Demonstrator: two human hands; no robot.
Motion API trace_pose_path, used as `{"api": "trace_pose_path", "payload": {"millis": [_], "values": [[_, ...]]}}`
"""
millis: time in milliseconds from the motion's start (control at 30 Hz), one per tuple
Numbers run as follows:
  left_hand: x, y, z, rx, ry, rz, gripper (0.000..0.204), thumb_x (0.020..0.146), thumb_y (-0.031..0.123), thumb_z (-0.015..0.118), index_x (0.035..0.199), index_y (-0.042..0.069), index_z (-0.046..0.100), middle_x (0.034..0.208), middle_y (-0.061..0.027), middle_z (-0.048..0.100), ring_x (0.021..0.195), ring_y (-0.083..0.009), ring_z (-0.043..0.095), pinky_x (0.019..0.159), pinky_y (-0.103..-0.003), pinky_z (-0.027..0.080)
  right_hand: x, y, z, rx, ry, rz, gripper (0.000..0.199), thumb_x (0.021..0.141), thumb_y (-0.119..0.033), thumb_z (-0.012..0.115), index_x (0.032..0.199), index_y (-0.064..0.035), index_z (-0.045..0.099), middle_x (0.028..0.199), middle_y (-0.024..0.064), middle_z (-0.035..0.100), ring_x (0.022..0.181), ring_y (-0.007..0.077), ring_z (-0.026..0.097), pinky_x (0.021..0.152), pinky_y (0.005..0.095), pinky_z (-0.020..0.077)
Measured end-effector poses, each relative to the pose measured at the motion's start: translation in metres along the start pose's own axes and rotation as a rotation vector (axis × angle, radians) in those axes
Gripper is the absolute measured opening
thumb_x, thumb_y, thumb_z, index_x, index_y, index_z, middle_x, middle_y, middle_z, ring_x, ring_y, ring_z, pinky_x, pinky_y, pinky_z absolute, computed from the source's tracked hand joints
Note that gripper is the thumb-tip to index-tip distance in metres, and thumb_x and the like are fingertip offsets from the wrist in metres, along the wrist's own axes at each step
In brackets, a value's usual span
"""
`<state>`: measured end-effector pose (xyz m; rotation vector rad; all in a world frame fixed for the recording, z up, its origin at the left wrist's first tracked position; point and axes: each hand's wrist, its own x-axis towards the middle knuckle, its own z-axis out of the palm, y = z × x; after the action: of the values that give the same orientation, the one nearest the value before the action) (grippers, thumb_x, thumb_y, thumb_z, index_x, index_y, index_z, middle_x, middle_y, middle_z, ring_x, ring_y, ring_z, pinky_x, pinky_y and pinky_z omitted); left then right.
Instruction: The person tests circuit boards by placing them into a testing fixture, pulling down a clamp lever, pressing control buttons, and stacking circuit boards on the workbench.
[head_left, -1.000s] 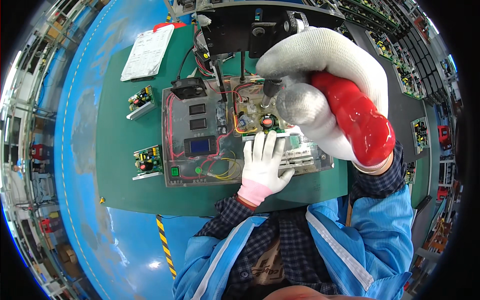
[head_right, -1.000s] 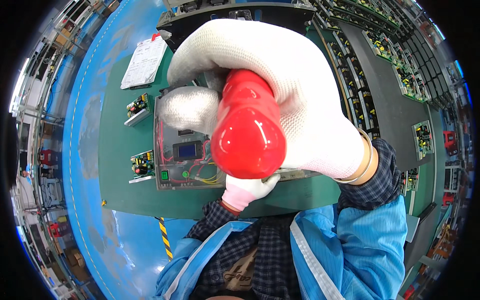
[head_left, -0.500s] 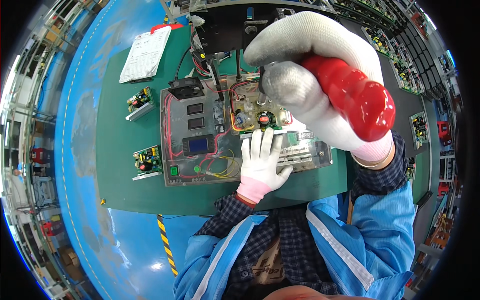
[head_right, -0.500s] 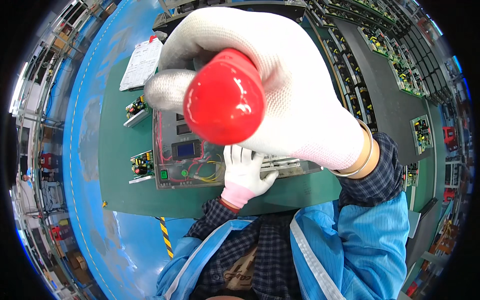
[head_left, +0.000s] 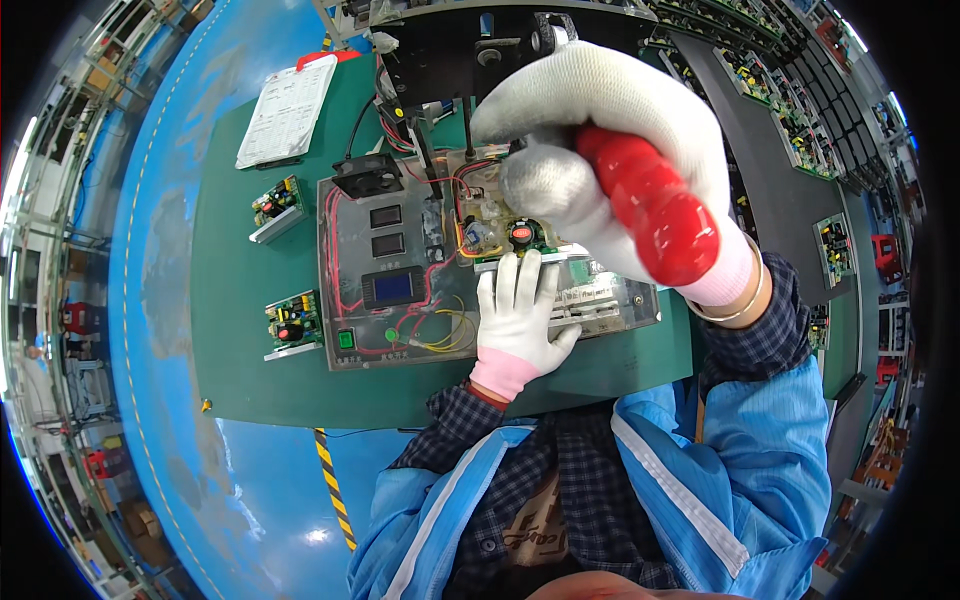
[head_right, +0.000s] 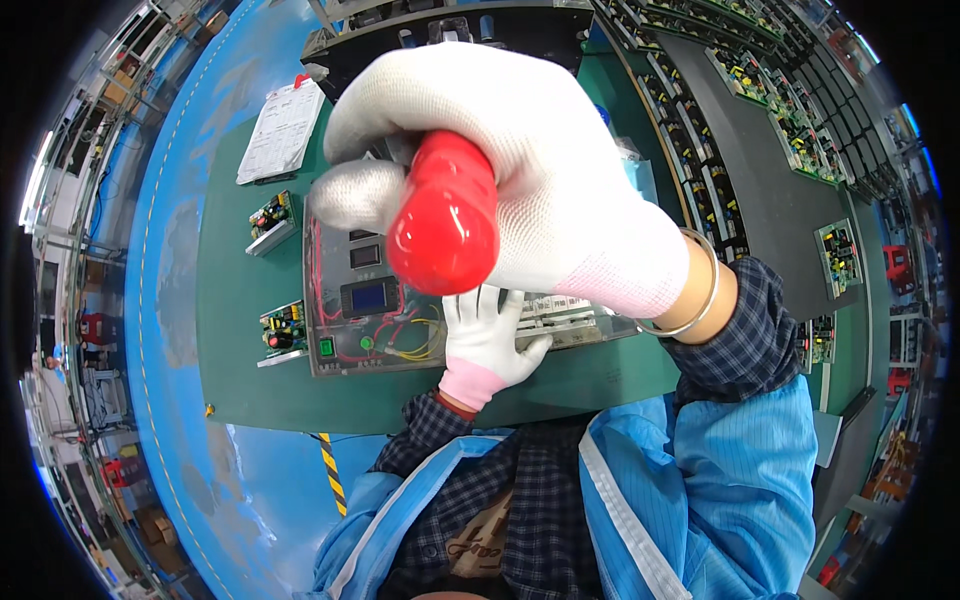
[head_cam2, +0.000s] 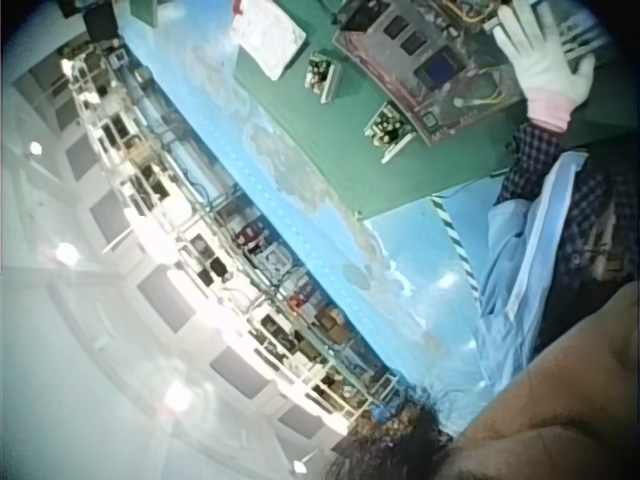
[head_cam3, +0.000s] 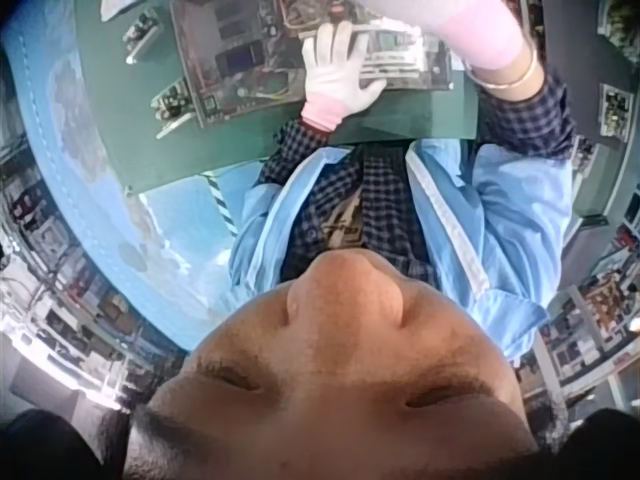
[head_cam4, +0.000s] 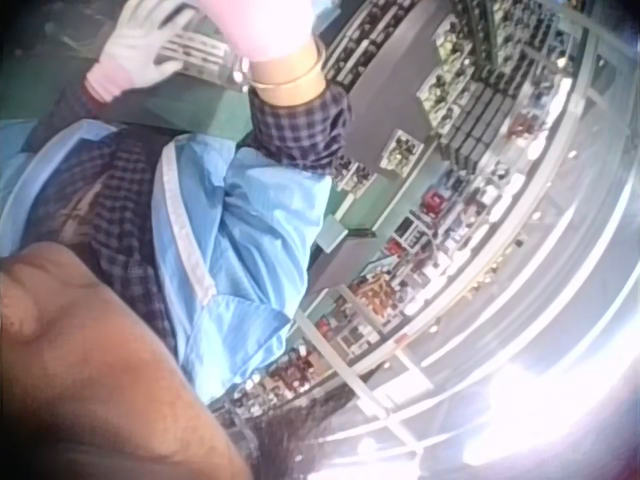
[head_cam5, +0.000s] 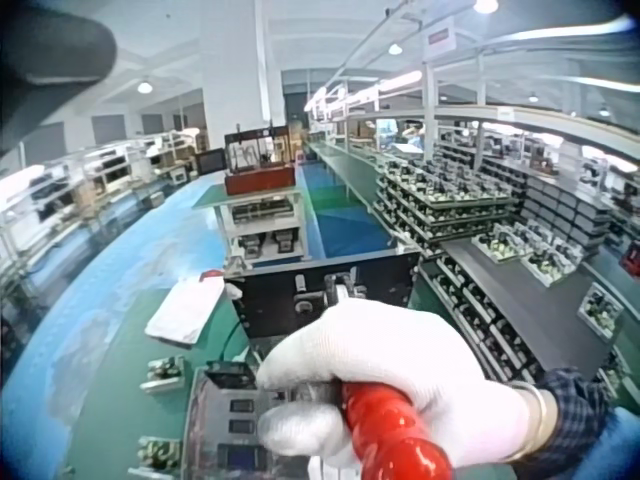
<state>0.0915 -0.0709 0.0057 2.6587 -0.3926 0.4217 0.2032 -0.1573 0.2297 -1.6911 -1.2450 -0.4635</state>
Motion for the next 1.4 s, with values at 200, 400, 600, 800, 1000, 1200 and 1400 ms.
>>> {"api": "trace_pose_path", "payload": {"millis": [200,400,600,800,1000,1200,1400], "values": [[-0.001,0.0,0.001,0.005,0.012,0.007,0.083,0.068,0.047,0.066,0.135,0.003,0.046,0.149,-0.0185,0.027,0.136,-0.0386,0.023,0.109,-0.052,0.017,0.0,0.015,0.008,-0.173,0.061,-0.199,0.011,0.077,-0.009,0.07,0.086,-0.0045,0.065,0.076,0.0024,0.062,0.058,0.0137,0.052,0.056,0.0254,0.0437],[0.0,-0.001,0.004,0.01,0.04,0.027,0.081,0.067,0.047,0.067,0.132,0.003,0.048,0.148,-0.019,0.027,0.135,-0.0393,0.023,0.109,-0.052,0.017,0.006,0.009,0.005,-0.157,0.069,-0.105,0.011,0.078,-0.011,0.07,0.086,-0.0042,0.066,0.076,0.0026,0.062,0.058,0.0136,0.053,0.056,0.0251,0.0437],[-0.001,0.0,0.002,0.032,0.032,0.042,0.08,0.066,0.046,0.067,0.13,0.002,0.049,0.148,-0.0193,0.027,0.135,-0.0397,0.024,0.109,-0.053,0.017,0.015,0.003,0.003,-0.064,0.062,-0.006,0.011,0.079,-0.012,0.07,0.086,-0.0038,0.066,0.076,0.0028,0.062,0.058,0.0134,0.053,0.056,0.0247,0.0436],[0.0,0.0,0.002,0.046,0.072,0.049,0.081,0.065,0.046,0.067,0.13,0.002,0.048,0.148,-0.0195,0.027,0.135,-0.04,0.024,0.109,-0.053,0.017,0.017,0.001,-0.001,-0.001,0.055,0.041,0.012,0.08,-0.013,0.069,0.087,-0.0035,0.066,0.076,0.0031,0.062,0.058,0.0133,0.053,0.056,0.0244,0.0436],[0.0,0.002,0.0,0.047,0.042,0.027,0.08,0.066,0.046,0.067,0.131,0.003,0.048,0.147,-0.0191,0.027,0.135,-0.0396,0.024,0.109,-0.052,0.017,0.008,0.002,0.0,0.043,0.037,0.067,0.013,0.081,-0.014,0.069,0.087,-0.0032,0.066,0.076,0.0033,0.063,0.058,0.0131,0.053,0.056,0.0241,0.0436],[0.002,0.003,-0.002,0.043,0.004,0.014,0.08,0.067,0.046,0.067,0.131,0.003,0.048,0.148,-0.0189,0.027,0.135,-0.039,0.024,0.109,-0.052,0.018,0.001,0.007,0.002,0.066,0.028,0.082,0.014,0.082,-0.016,0.069,0.087,-0.0029,0.067,0.076,0.0035,0.063,0.059,0.013,0.054,0.056,0.0238,0.0435],[0.002,0.002,-0.002,0.02,-0.003,0.006,0.082,0.068,0.047,0.066,0.134,0.002,0.047,0.148,-0.0183,0.028,0.135,-0.0383,0.024,0.108,-0.051,0.018,0.0,0.005,0.001,0.078,0.024,0.089,0.015,0.084,-0.017,0.068,0.088,-0.0025,0.067,0.076,0.0037,0.063,0.059,0.0128,0.054,0.055,0.0235,0.0435]]}}
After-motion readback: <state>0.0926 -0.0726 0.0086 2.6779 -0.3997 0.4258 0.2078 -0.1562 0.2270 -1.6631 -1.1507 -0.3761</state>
